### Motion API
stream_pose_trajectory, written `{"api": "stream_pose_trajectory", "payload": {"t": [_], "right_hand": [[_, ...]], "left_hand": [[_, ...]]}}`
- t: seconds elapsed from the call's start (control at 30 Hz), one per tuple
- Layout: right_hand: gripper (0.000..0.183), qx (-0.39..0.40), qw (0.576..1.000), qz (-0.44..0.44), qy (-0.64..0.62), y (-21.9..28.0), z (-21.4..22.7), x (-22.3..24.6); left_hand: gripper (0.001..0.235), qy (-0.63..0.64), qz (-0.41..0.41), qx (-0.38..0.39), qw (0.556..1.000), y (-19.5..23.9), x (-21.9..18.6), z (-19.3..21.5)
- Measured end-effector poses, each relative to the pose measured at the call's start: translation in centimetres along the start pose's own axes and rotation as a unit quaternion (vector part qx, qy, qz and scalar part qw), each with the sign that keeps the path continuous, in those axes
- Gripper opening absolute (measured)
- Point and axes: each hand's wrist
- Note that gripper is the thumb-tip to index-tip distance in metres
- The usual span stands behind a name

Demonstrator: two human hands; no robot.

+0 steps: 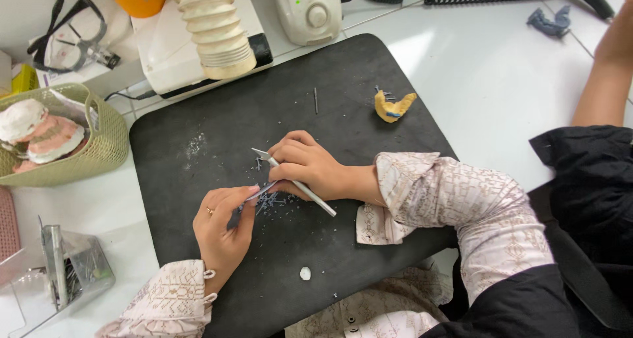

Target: The person uses a metal carving tool to shape a small gray mesh-like material on a black mat, removing shavings. The person then picks up a dental mold and briefly inspects it.

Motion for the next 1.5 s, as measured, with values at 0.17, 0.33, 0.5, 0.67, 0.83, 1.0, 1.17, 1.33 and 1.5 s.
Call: {"api": "stream_pose_trajectory", "payload": {"t": [0.17, 0.33, 0.5, 0.67, 0.83, 1.0, 1.17, 1.33, 1.5], "right_hand": [[0.026, 0.007, 0.999, 0.034, 0.031, -0.2, 0.5, 0.2], [0.023, 0.006, 0.998, 0.045, 0.048, -0.1, 0.7, 0.1], [0.023, 0.007, 0.998, 0.031, 0.059, 0.4, 0.8, 0.0], [0.024, -0.032, 0.992, 0.036, 0.113, 0.2, 1.9, -0.5], [0.036, 0.069, 0.980, 0.084, 0.164, -0.2, 3.9, -0.9], [0.033, 0.106, 0.971, 0.056, 0.207, -0.6, 5.3, -1.2], [0.041, 0.202, 0.959, 0.030, 0.195, -0.7, 6.9, -0.9], [0.059, 0.284, 0.903, 0.071, 0.313, -1.9, 6.6, 0.4], [0.038, 0.242, 0.936, 0.044, 0.250, -2.8, 8.1, 1.9]], "left_hand": [[0.015, -0.002, -0.018, 0.009, 1.000, 0.0, 0.6, 0.2], [0.014, 0.003, 0.001, 0.005, 1.000, 0.4, 1.5, 0.2], [0.013, 0.004, 0.065, 0.010, 0.998, 0.7, 2.5, 0.1], [0.040, 0.049, 0.094, 0.009, 0.994, 0.3, 3.4, 0.4], [0.059, 0.042, 0.075, -0.010, 0.996, -0.3, 4.7, 0.3], [0.056, 0.003, 0.081, -0.039, 0.996, -0.8, 5.6, 0.5], [0.052, -0.072, 0.094, -0.070, 0.991, -0.5, 6.2, 1.7], [0.050, -0.068, 0.105, -0.102, 0.987, -0.7, 6.2, 3.8], [0.048, 0.201, 0.184, -0.140, 0.952, 1.3, 6.2, 6.0]]}}
Point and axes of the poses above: each hand's wrist, its own y-axis away from the middle knuckle, its own z-axis out of the back of the hand, x = y × z, and after that the axes turned 15 degrees about z, right-handed
